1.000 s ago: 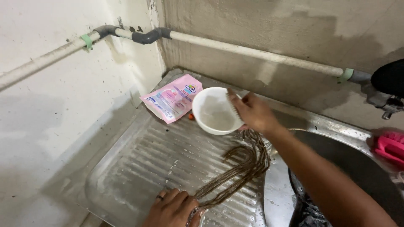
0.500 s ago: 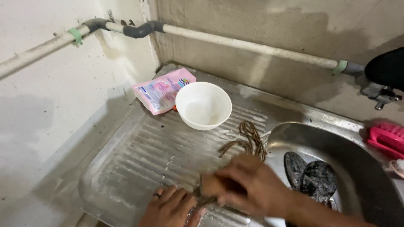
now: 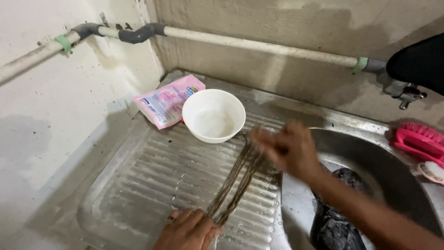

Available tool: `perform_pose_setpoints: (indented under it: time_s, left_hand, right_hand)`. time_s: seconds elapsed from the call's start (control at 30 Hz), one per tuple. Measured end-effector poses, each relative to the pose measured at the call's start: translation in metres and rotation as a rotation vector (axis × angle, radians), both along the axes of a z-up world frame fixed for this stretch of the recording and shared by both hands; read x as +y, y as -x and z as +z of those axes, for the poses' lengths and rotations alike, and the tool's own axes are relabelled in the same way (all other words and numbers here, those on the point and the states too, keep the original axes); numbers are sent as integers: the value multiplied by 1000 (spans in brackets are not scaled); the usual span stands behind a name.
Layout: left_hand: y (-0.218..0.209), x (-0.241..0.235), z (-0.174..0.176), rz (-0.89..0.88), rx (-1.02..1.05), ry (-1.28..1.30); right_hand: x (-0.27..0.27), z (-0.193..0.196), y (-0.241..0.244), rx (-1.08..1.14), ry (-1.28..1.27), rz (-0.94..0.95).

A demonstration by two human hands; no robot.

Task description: Cleaning a pair of shoelaces in a sink using soap and water, followed by rinsing.

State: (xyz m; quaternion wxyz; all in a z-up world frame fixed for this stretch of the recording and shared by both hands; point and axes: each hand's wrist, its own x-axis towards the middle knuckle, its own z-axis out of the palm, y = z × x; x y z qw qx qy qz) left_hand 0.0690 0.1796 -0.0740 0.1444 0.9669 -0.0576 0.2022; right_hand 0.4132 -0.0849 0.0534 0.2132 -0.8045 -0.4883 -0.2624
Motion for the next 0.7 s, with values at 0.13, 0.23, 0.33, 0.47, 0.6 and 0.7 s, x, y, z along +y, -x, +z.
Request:
perform_pose_setpoints:
  time_s: [0.13,0.23,0.33,0.47,0.6,0.7]
  left_hand:
    - [-5,0,13,-100,-110,-105]
    - [-6,6,16,-264,-134,-180]
    - [-9,7,25,-302,-244,-188]
    - [-11,8,7,-242,-165,-145]
    - [-12,-2,19,-157,-251,-134]
    - [-12,-9,30,-125,-320,-162]
  right_hand:
    - [-2,14,120,-49,-76,406]
    - [8,-3,110,191,-49,582]
    - [4,-48,6,-55,-87,385]
    - [-31,-49,-50,81,-110,-114]
    - [-15,-10,81,1515,-644,450]
    - [-5,-14,71,495,-181,524]
